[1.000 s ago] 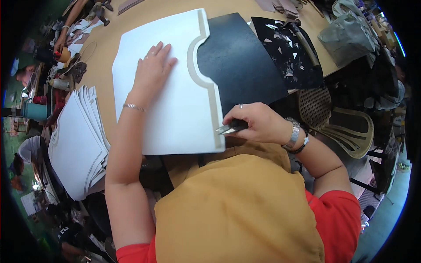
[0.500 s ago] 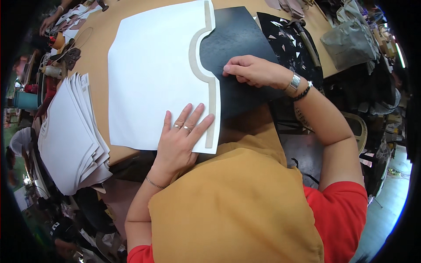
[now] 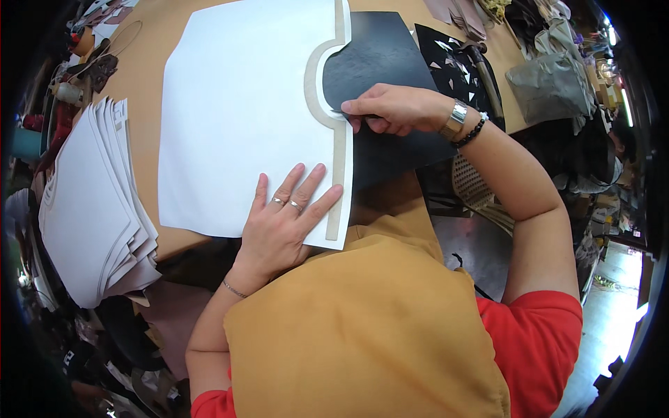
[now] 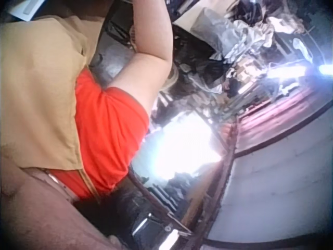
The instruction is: The person prepares leather pieces for assembly by applying adhesive tape along the edges and flattening them with a hammer on a workshop table.
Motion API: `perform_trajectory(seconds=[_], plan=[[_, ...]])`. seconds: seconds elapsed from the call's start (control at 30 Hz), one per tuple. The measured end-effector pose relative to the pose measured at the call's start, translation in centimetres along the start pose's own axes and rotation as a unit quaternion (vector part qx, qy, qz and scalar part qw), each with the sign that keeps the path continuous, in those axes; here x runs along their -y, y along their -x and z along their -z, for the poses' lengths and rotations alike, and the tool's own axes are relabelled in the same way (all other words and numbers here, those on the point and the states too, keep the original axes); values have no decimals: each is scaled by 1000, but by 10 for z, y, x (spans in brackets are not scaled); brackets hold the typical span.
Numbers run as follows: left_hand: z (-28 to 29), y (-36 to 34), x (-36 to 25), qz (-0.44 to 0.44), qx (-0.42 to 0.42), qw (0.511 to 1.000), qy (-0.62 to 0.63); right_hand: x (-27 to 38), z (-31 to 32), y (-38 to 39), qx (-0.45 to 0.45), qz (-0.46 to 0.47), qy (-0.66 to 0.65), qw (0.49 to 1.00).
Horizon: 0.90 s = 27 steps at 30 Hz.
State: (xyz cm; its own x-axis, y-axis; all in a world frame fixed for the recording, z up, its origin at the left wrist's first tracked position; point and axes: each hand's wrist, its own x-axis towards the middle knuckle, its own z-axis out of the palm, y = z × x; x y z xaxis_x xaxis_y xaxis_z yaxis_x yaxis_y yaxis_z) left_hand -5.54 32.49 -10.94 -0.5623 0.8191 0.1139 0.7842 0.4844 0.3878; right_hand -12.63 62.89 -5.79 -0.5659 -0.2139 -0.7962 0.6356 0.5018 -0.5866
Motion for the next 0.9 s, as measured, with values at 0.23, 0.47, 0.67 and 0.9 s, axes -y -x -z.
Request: perform_trajectory(seconds=[0.23,0.47,0.67,0.9], plan=[[0,1,1,-1,-2,1000,7,2,6,6,-13,-29,14,999],[-1,1,3,-13,-12,1000,-12,8,0,0,15,-13,-6,1000],[-1,1,2,-4,2,1000,9,4,-3,-3,2,-10,3,1000],[0,2,3,-7,-1,1000,21,-3,8,3,-24,-12,-43,999]])
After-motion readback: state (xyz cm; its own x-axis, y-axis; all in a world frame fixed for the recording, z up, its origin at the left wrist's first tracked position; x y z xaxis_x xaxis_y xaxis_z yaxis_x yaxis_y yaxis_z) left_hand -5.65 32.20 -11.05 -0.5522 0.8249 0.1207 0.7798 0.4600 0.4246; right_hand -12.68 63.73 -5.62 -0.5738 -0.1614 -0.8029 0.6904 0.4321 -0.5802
